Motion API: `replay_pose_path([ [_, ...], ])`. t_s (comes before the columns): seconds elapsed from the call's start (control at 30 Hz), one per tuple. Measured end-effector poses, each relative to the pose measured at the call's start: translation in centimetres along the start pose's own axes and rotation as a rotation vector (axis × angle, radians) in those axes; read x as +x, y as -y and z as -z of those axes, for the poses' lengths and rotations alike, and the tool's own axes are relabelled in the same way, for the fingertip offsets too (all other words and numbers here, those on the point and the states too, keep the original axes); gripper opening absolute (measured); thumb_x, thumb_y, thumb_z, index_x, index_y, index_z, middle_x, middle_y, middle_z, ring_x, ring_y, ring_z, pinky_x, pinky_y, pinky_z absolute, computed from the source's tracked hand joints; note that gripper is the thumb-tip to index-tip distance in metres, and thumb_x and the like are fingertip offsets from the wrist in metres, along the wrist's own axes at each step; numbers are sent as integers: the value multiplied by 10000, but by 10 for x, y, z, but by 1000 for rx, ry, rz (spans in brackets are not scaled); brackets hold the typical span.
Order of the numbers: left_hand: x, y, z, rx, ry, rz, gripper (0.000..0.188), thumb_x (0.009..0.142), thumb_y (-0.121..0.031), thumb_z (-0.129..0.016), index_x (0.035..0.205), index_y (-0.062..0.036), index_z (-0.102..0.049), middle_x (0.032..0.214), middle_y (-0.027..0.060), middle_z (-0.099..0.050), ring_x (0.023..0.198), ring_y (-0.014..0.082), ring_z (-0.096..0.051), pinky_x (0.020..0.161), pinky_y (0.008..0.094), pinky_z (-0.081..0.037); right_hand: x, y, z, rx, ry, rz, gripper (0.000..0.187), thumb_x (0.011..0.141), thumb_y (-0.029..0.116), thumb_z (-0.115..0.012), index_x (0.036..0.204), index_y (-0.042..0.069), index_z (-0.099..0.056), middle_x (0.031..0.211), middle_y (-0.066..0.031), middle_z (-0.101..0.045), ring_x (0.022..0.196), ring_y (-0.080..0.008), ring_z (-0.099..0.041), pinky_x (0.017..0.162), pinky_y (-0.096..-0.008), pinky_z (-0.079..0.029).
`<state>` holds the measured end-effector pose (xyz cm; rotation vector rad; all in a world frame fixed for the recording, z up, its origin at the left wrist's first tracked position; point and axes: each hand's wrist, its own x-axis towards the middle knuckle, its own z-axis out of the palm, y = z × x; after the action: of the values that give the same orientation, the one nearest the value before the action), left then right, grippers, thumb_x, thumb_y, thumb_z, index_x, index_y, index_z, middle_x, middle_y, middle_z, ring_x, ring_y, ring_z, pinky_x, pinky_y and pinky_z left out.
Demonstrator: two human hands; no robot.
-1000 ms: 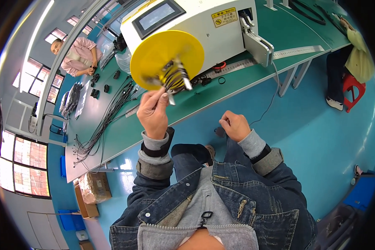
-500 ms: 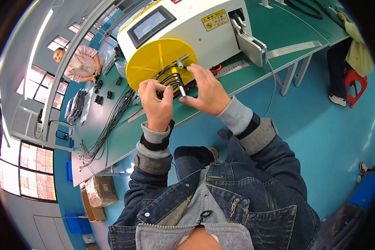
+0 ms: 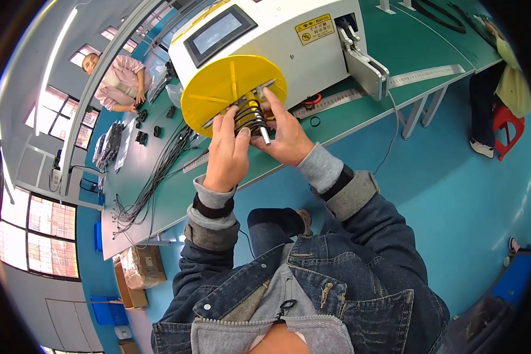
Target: Assembling electronic cables by winding them onto components using a machine and manually securing parts.
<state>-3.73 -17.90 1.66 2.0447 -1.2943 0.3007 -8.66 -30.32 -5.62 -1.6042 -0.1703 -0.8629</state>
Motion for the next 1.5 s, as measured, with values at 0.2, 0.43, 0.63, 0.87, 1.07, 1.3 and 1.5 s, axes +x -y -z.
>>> replay_pose_path([
  [0.2, -2, -10, 6, 119, 102, 1, 238, 831, -143, -492, 1002, 19, -460, 899, 228, -514, 770, 403, -518, 694, 459, -419, -13, 15, -17, -297, -213, 114, 563, 728, 106, -633, 1186, -33, -337, 851, -226, -564, 793, -352, -596, 688, -372, -489],
  [0.43, 3, -18, 9, 198, 145, -23, 155, 834, -145, -495, 900, -11, -453, 766, 200, -532, 672, 387, -538, 591, 461, -427, 5, 21, -4, -437, -131, -34, 249, 766, 95, -579, 945, -1, -435, 742, -224, -569, 731, -401, -579, 591, -405, -469],
  [0.63, -27, -43, 10, 220, 145, 11, 171, 835, -159, -503, 857, -4, -435, 779, 208, -534, 665, 399, -545, 566, 463, -432, -31, 42, -14, -412, -207, -68, 230, 758, 97, -570, 916, 10, -428, 728, -225, -567, 707, -416, -569, 576, -426, -454],
  [0.87, -83, -37, -1, -135, 409, 212, 275, 813, -148, -522, 993, 44, -442, 805, 164, -563, 674, 328, -583, 584, 412, -472, -86, 39, -1, -444, 51, -119, 183, 756, 75, -535, 897, 14, -435, 728, -228, -566, 699, -423, -560, 573, -426, -451],
  [1.07, -82, -16, -5, -1318, 482, 878, 413, 788, -155, -534, 1118, 76, -443, 878, 111, -586, 619, 183, -588, 553, 300, -508, -83, 15, -13, -252, 110, -130, 174, 752, 99, -531, 858, 5, -430, 685, -242, -562, 636, -435, -544, 551, -494, -424],
  [1.3, -84, 16, -15, -895, 938, 999, 340, 798, -218, -533, 1010, 46, -530, 816, 108, -618, 611, 159, -596, 530, 242, -488, -83, 16, -8, -765, 575, -188, 196, 728, 136, -572, 815, 23, -437, 636, -196, -568, 631, -401, -565, 524, -461, -439],
  [1.5, -90, 31, -31, -780, 938, 829, 319, 805, -237, -556, 986, 26, -553, 750, 63, -622, 629, 142, -604, 499, 229, -476, -95, -7, -5, -625, 502, -141, 205, 730, 142, -580, 817, 29, -433, 620, -193, -567, 607, -388, -572, 513, -457, -446],
])
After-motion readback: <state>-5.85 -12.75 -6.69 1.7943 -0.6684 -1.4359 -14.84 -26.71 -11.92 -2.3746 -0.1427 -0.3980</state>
